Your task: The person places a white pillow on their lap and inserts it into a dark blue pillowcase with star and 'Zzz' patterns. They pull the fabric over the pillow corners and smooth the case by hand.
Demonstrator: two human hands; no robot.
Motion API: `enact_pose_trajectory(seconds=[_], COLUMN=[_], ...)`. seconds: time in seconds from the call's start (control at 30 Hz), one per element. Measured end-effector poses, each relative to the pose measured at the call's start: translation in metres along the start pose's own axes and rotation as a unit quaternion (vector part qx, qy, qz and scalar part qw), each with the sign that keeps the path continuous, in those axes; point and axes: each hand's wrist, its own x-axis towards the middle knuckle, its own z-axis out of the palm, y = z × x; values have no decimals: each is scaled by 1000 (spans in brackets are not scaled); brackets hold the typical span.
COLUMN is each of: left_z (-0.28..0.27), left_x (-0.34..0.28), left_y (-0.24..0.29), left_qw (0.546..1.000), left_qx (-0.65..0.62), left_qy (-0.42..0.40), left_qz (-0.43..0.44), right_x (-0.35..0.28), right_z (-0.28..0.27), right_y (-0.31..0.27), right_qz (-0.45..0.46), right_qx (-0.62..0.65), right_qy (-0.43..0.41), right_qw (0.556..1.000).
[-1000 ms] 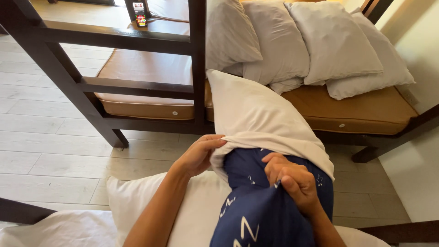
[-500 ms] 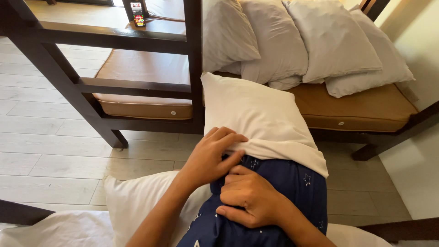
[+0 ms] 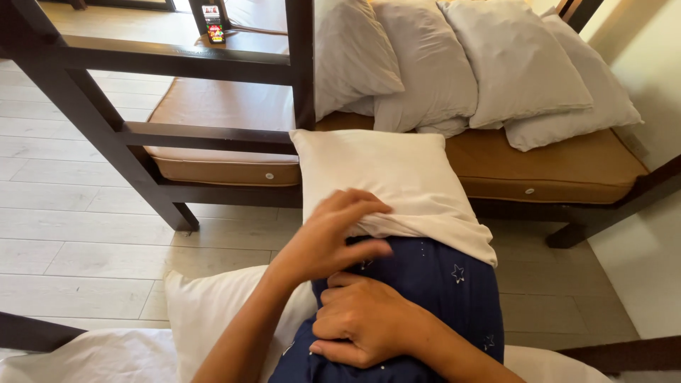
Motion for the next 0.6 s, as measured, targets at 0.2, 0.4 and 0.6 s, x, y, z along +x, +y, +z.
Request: enact_pose_trajectory(seconds=[0.2,0.4,0.6], left_z=[36,23,23], left_x=[9,2,-15], left_y=[-29,-38,10], left_qw=[989,962,886], left_qx=[94,-135,-159], left_qy=[10,130,411], left_qz=[-110,-196,-145], right_x=[0,-22,-105], right_z=[5,-45,-68], right_y=[-4,-36,1], right_qz=[-15,155,567], right_qx=[1,-155,-168], right_qy=[-12,190,117], right_qw=[1000,957,798])
